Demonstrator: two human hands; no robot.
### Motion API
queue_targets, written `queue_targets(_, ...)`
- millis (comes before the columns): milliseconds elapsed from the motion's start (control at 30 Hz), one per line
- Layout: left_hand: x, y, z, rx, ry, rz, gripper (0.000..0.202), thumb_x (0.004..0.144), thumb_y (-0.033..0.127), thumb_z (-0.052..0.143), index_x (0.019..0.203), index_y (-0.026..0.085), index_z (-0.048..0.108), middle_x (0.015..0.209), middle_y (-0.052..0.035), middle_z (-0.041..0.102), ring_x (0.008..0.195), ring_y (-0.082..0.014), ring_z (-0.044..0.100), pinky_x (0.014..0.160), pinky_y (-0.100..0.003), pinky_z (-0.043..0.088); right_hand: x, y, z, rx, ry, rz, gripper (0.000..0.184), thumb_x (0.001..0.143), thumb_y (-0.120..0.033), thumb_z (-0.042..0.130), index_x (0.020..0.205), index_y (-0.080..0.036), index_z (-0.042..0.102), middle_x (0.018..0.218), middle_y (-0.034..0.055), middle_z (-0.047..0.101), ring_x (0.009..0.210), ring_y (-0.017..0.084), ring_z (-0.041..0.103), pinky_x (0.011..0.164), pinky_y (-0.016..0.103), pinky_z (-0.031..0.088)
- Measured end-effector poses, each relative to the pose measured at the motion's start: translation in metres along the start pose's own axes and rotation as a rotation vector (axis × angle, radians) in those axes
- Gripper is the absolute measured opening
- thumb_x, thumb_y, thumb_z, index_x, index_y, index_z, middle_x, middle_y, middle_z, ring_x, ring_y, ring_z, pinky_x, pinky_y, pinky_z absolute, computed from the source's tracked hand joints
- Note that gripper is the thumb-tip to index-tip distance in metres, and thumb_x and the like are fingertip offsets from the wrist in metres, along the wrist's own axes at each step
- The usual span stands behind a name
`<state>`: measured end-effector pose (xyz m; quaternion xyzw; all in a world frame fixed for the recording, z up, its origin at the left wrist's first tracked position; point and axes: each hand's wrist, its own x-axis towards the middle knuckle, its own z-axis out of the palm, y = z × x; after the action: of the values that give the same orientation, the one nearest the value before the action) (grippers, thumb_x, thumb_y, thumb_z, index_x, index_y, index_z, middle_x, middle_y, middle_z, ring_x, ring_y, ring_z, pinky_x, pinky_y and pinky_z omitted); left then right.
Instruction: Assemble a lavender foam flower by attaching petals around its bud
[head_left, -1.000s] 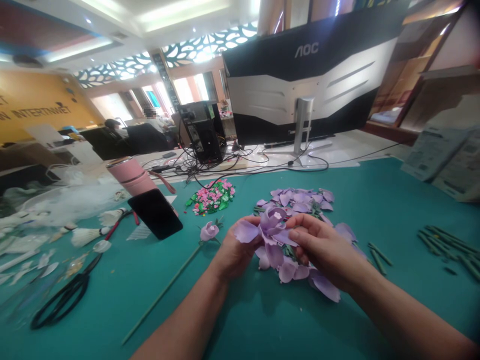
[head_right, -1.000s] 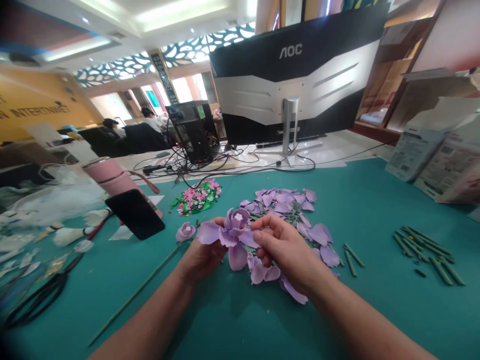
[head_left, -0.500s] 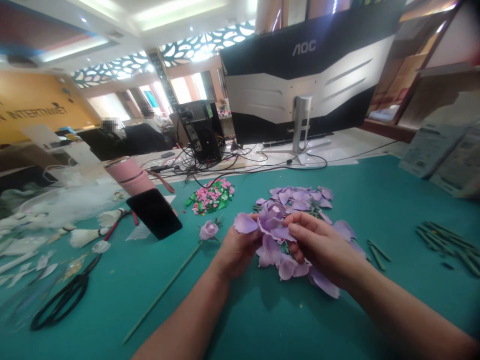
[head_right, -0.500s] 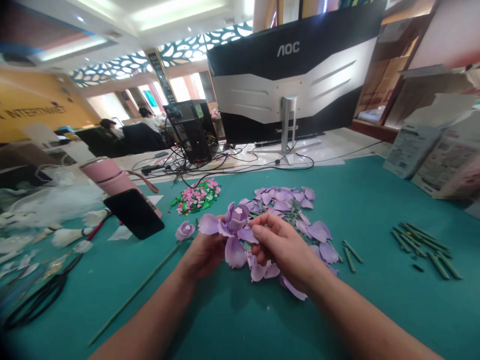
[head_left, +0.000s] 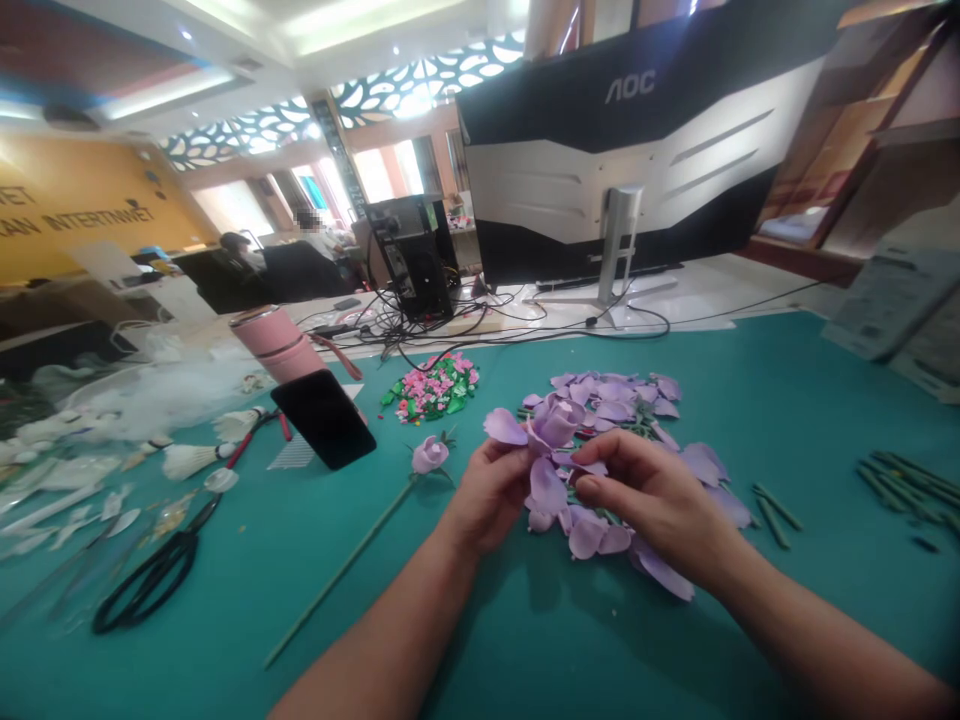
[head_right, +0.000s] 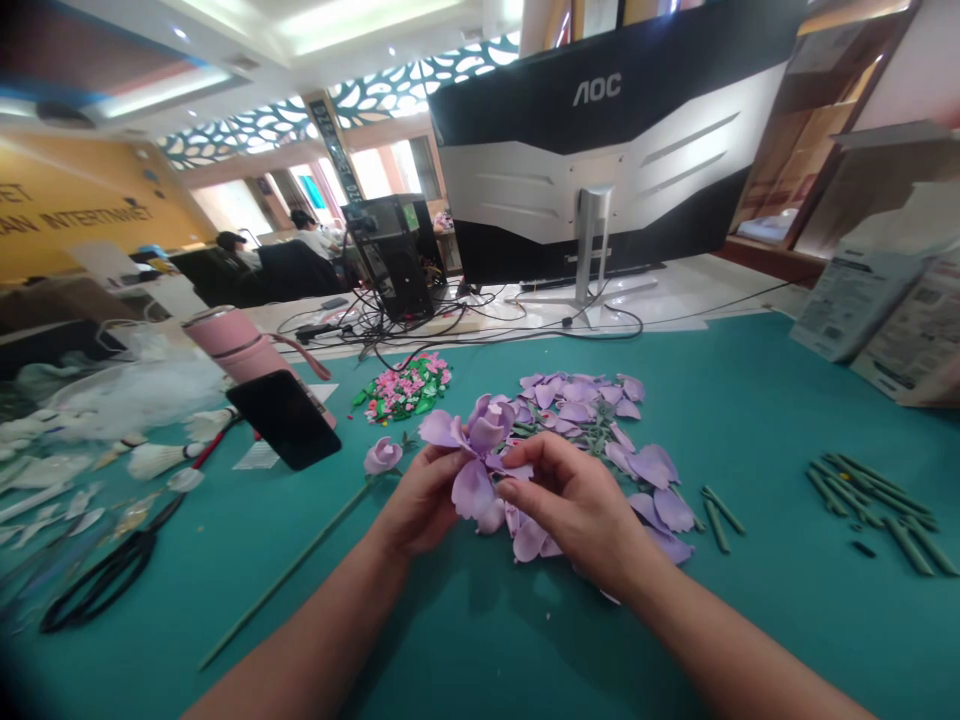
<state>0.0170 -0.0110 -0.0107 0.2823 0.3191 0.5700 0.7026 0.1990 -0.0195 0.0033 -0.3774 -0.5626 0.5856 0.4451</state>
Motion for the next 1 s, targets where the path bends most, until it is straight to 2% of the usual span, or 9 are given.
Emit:
queue_targets(233,0.002,-0.002,0.001,0.064,0.033,0.046,0.04,0.059,0.02,0.09,0.094,0.013,0.071,0.086,-0.004,0.071,0.07,-0.0128,0.064,0.067,-0.023,0.05,0.0,0.002,0.0,0.002,0.012,0.018,0.028,0.077,-0.042,0.078,0.092,-0.021,0.065,0.075,-0.0004,0.061,0.066,0.013,0.055,0.058,0.026,0.044)
queue_targets(400,0.003,0.001,0.003,0.085,0.09,0.052,0.038,0.058,0.018,0.09,0.09,0.013,0.07,0.088,-0.0042,0.072,0.077,-0.0146,0.066,0.07,-0.023,0.052,0.001,0.002,0.001,-0.001,-0.002,-0.037,0.026,0.079,-0.039,0.076,0.092,-0.021,0.062,0.076,-0.001,0.061,0.068,0.013,0.056,0.062,0.027,0.047)
queue_targets(533,0.003,0.006,0.004,0.094,0.11,0.029,0.034,0.058,0.017,0.088,0.087,0.013,0.069,0.087,-0.0035,0.072,0.075,-0.0151,0.067,0.067,-0.023,0.052,0.003,-0.005,-0.006,-0.023,-0.059,-0.116,0.031,0.084,-0.041,0.071,0.106,-0.022,0.062,0.077,-0.0005,0.063,0.068,0.014,0.059,0.062,0.028,0.05)
queue_targets(633,0.003,0.01,0.002,0.092,0.138,0.013,0.037,0.057,0.016,0.086,0.089,0.013,0.069,0.079,-0.0016,0.07,0.067,-0.0139,0.065,0.06,-0.022,0.051,0.008,-0.01,-0.025,-0.162,0.041,-0.182,0.027,0.092,-0.042,0.059,0.11,-0.021,0.062,0.076,-0.0001,0.064,0.064,0.013,0.059,0.06,0.027,0.05)
queue_targets(733,0.004,0.013,0.001,0.077,0.163,0.016,0.036,0.054,0.014,0.086,0.086,0.014,0.069,0.076,-0.001,0.07,0.066,-0.015,0.066,0.062,-0.024,0.054,0.02,-0.012,-0.057,-0.397,0.264,-0.2,0.023,0.091,-0.041,0.058,0.09,-0.02,0.065,0.069,-0.0011,0.06,0.059,0.012,0.054,0.055,0.025,0.045)
queue_targets(833,0.004,0.015,0.002,0.053,0.168,0.029,0.034,0.052,0.016,0.087,0.08,0.015,0.068,0.075,-0.0014,0.071,0.067,-0.0171,0.068,0.065,-0.027,0.057,0.031,-0.009,-0.093,-0.673,0.429,-0.152,0.02,0.087,-0.038,0.061,0.08,-0.02,0.065,0.068,-0.0005,0.063,0.061,0.014,0.055,0.058,0.027,0.043)
queue_targets(900,0.004,0.015,0.003,0.041,0.16,0.031,0.032,0.052,0.018,0.088,0.076,0.016,0.067,0.073,-0.0012,0.071,0.066,-0.0174,0.067,0.064,-0.028,0.058,0.035,-0.006,-0.115,-0.874,0.464,-0.081,0.015,0.085,-0.033,0.061,0.081,-0.02,0.067,0.075,0.0008,0.068,0.068,0.016,0.059,0.064,0.028,0.043)
queue_targets(1000,0.004,0.016,0.002,0.027,0.157,0.023,0.032,0.051,0.019,0.09,0.072,0.016,0.067,0.077,-0.0029,0.073,0.068,-0.0176,0.068,0.064,-0.029,0.059,0.035,-0.004,-0.135,-1.121,0.381,0.08,0.011,0.081,-0.025,0.059,0.083,-0.022,0.07,0.083,0.0014,0.073,0.076,0.018,0.063,0.066,0.027,0.042)
